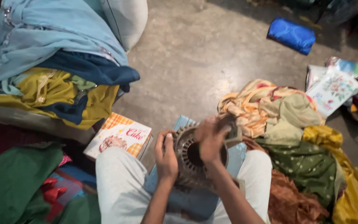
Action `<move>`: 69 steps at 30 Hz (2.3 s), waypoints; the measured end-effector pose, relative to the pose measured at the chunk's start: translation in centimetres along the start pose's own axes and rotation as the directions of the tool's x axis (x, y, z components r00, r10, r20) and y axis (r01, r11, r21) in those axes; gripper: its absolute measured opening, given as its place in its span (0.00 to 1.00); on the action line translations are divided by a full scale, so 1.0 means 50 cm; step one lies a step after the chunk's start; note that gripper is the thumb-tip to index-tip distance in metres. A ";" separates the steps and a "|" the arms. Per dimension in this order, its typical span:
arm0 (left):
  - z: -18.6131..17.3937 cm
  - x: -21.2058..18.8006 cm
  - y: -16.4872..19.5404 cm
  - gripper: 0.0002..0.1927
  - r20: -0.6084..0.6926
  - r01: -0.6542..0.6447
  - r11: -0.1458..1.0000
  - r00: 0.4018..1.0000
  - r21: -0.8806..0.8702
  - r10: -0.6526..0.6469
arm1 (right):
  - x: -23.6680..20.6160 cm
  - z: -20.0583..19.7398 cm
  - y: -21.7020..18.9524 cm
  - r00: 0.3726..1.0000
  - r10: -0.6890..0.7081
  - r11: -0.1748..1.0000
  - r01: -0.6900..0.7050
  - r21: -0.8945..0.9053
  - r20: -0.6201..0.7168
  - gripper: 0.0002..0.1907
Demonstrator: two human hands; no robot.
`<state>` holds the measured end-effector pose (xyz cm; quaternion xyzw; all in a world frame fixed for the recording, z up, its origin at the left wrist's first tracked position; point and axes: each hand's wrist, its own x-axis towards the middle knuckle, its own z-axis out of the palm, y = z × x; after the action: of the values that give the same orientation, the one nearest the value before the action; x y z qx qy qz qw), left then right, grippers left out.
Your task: The person sits on the floor and uses a flat metal tool to scrape the inside of a circular metal part with radial fins. The person holds the part steady with the left hand and repeatedly scrapes the inner surfaces with the right hand.
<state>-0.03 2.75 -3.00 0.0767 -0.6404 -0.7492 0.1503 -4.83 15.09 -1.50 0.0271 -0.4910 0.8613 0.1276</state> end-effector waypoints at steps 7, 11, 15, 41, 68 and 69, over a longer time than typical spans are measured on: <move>-0.003 -0.006 0.016 0.13 0.000 0.122 0.989 0.993 -0.083 -0.122 | -0.025 0.025 -0.022 0.984 -0.159 0.987 0.160 0.010 -0.085 0.19; -0.002 -0.008 0.035 0.13 -0.022 0.136 0.990 0.991 0.028 -0.135 | -0.039 0.031 -0.051 0.996 -0.091 0.994 0.090 -0.061 -0.012 0.22; -0.001 -0.014 0.055 0.13 -0.039 0.149 0.983 0.989 0.109 -0.146 | -0.055 0.029 -0.100 0.979 -0.111 0.977 0.139 -0.161 0.169 0.24; 0.002 0.009 0.000 0.11 -0.001 0.025 1.000 1.000 0.016 -0.025 | -0.063 0.034 -0.155 0.996 0.055 0.455 0.038 -0.890 0.071 0.08; 0.011 0.014 -0.016 0.09 -0.032 0.012 1.000 0.999 -0.020 -0.012 | -0.037 0.054 -0.202 0.989 0.066 0.385 0.100 -0.918 0.135 0.06; 0.012 0.012 -0.019 0.10 -0.035 0.029 0.999 0.999 -0.017 -0.030 | -0.039 0.055 -0.200 0.990 0.080 0.374 0.080 -0.924 0.118 0.05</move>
<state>-0.91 3.26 -3.77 0.0982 -0.6301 -0.7553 0.1514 -0.70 17.23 7.95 0.0124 -0.8965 0.4345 0.0856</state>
